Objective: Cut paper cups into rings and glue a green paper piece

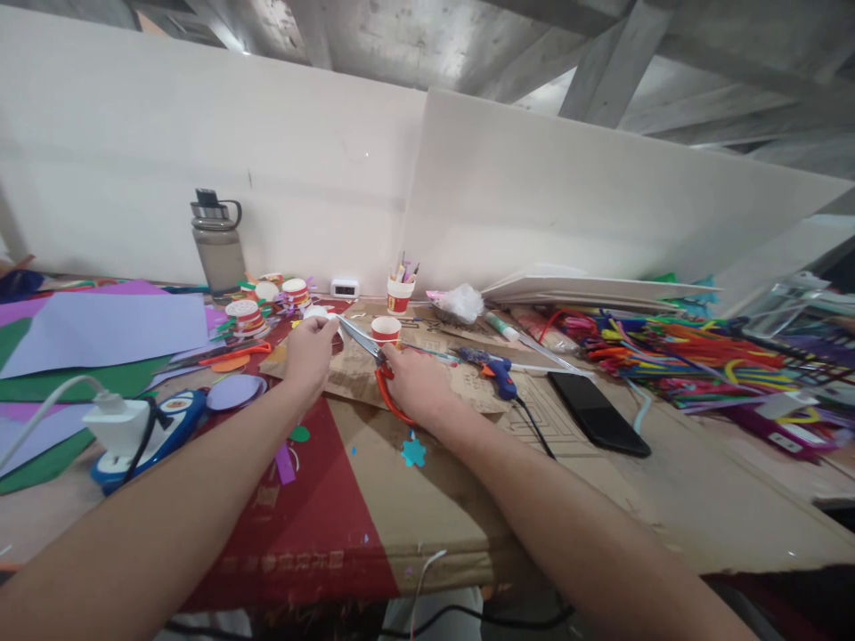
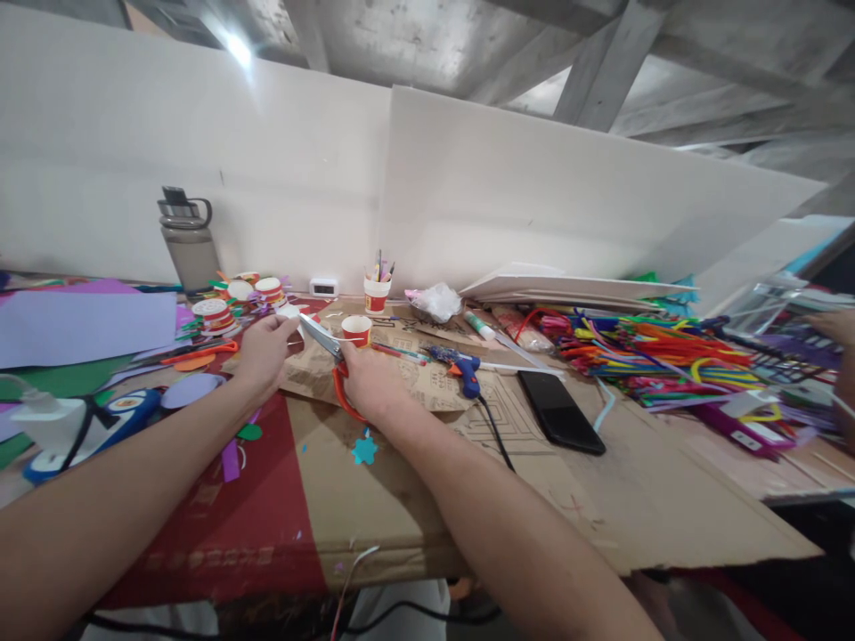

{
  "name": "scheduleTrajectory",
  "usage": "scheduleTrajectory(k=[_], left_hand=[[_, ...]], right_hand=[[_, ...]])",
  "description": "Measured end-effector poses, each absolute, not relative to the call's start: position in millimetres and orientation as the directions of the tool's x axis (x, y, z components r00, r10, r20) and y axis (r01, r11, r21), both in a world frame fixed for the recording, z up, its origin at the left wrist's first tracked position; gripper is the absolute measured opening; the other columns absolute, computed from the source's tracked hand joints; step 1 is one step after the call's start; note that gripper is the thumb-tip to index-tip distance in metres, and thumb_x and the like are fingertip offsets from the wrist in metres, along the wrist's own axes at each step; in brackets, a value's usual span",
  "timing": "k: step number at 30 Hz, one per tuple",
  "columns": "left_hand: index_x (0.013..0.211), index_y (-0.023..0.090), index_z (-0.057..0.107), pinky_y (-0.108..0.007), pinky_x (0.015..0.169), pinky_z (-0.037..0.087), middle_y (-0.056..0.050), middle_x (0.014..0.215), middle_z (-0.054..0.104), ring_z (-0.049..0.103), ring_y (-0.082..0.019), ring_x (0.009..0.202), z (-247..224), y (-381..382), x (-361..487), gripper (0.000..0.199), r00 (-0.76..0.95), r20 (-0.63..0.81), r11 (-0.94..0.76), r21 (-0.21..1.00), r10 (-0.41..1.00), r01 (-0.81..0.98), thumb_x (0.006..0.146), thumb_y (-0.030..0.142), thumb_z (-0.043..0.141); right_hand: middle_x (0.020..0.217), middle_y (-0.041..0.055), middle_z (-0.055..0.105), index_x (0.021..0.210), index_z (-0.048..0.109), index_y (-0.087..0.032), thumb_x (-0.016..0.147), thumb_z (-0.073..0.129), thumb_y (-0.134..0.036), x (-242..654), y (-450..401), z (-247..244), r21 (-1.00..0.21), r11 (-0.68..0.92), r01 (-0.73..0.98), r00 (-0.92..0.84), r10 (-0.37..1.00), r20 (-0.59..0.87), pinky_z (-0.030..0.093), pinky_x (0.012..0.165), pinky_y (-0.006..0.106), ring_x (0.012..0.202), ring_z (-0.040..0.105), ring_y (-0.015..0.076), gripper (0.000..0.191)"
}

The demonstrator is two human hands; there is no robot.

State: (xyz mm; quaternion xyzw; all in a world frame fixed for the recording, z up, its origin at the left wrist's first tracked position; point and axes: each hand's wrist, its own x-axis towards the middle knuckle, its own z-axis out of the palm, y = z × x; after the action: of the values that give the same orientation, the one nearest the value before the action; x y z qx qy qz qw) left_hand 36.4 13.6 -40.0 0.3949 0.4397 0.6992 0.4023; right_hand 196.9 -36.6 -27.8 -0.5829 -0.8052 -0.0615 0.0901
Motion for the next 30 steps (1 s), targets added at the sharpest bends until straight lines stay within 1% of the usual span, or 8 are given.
scheduleTrajectory(k=[3,5,9,11,18,22,26,30], left_hand=[[0.063,0.019,0.054,-0.024,0.054,0.043,0.003,0.055,0.054,0.053,-0.012,0.053,-39.7,13.8,36.1,0.023,-0.365,0.204,-0.294,0.933,0.908,-0.208,0.063,0.03,0.074],[0.062,0.019,0.053,-0.023,0.053,0.042,0.003,0.056,0.054,0.052,-0.012,0.053,-38.2,14.2,37.4,0.022,-0.357,0.189,-0.292,0.92,0.915,-0.262,0.063,0.028,0.073],[0.062,0.018,0.05,-0.022,0.05,0.038,0.003,0.055,0.052,0.049,-0.009,0.048,-32.8,16.5,39.3,0.018,-0.378,0.0,-0.198,0.851,0.926,-0.487,0.062,0.021,0.067],[0.062,0.017,0.049,-0.022,0.049,0.037,0.004,0.053,0.051,0.047,-0.008,0.046,-31.2,17.9,38.5,0.017,-0.381,-0.056,-0.167,0.832,0.923,-0.529,0.061,0.018,0.066],[0.064,0.016,0.056,-0.023,0.055,0.044,0.001,0.06,0.059,0.054,-0.01,0.052,-36.4,15.2,38.4,0.015,-0.342,0.09,-0.225,0.897,0.935,-0.381,0.062,0.023,0.069],[0.065,0.015,0.058,-0.024,0.055,0.045,-0.002,0.065,0.064,0.058,-0.013,0.057,-35.1,10.1,43.8,0.013,-0.314,0.11,-0.219,0.915,0.943,-0.338,0.064,0.023,0.068],[0.062,0.016,0.056,-0.023,0.054,0.044,-0.002,0.062,0.062,0.057,-0.012,0.056,-31.0,7.6,45.7,0.014,-0.325,0.104,-0.218,0.914,0.94,-0.341,0.064,0.023,0.068],[0.062,0.015,0.055,-0.023,0.054,0.044,-0.001,0.06,0.06,0.055,-0.012,0.055,-28.7,6.6,43.5,0.014,-0.324,0.111,-0.221,0.919,0.94,-0.325,0.066,0.022,0.067]], right_hand=[[0.1,0.0098,0.071,0.125,0.051,-0.024,0.096,0.037,-0.027,197.4,-35.7,-28.1,0.008,0.328,0.945,-0.321,0.919,0.229,0.046,0.072,0.031,0.089,0.067,0.0237,0.032],[0.098,0.0091,0.071,0.123,0.052,-0.024,0.096,0.037,-0.026,197.2,-35.4,-28.7,0.011,0.331,0.944,-0.324,0.917,0.231,0.046,0.071,0.031,0.087,0.068,0.0235,0.031],[0.1,0.0077,0.072,0.123,0.052,-0.026,0.095,0.038,-0.024,195.1,-35.4,-31.5,-0.012,0.324,0.946,-0.313,0.922,0.228,0.046,0.073,0.03,0.09,0.068,0.0228,0.031],[0.102,0.0077,0.071,0.124,0.052,-0.026,0.095,0.039,-0.025,194.3,-35.7,-33.5,-0.02,0.32,0.947,-0.307,0.925,0.225,0.046,0.074,0.03,0.093,0.067,0.023,0.032],[0.104,0.0101,0.069,0.129,0.05,-0.025,0.096,0.039,-0.029,194.9,-39.3,-32.7,-0.005,0.299,0.954,-0.288,0.924,0.251,0.047,0.076,0.03,0.094,0.066,0.0227,0.035],[0.103,0.0117,0.068,0.126,0.051,-0.023,0.096,0.04,-0.03,194.8,-39.1,-30.2,0.019,0.275,0.961,-0.271,0.93,0.25,0.048,0.072,0.032,0.093,0.067,0.0246,0.033],[0.1,0.0107,0.068,0.127,0.049,-0.024,0.096,0.036,-0.027,195.0,-37.6,-29.2,0.039,0.27,0.962,-0.271,0.933,0.235,0.048,0.07,0.033,0.089,0.067,0.0256,0.034],[0.099,0.0113,0.069,0.128,0.048,-0.023,0.096,0.036,-0.026,196.1,-36.8,-28.4,0.025,0.282,0.959,-0.28,0.934,0.223,0.048,0.072,0.033,0.089,0.067,0.0255,0.034]])
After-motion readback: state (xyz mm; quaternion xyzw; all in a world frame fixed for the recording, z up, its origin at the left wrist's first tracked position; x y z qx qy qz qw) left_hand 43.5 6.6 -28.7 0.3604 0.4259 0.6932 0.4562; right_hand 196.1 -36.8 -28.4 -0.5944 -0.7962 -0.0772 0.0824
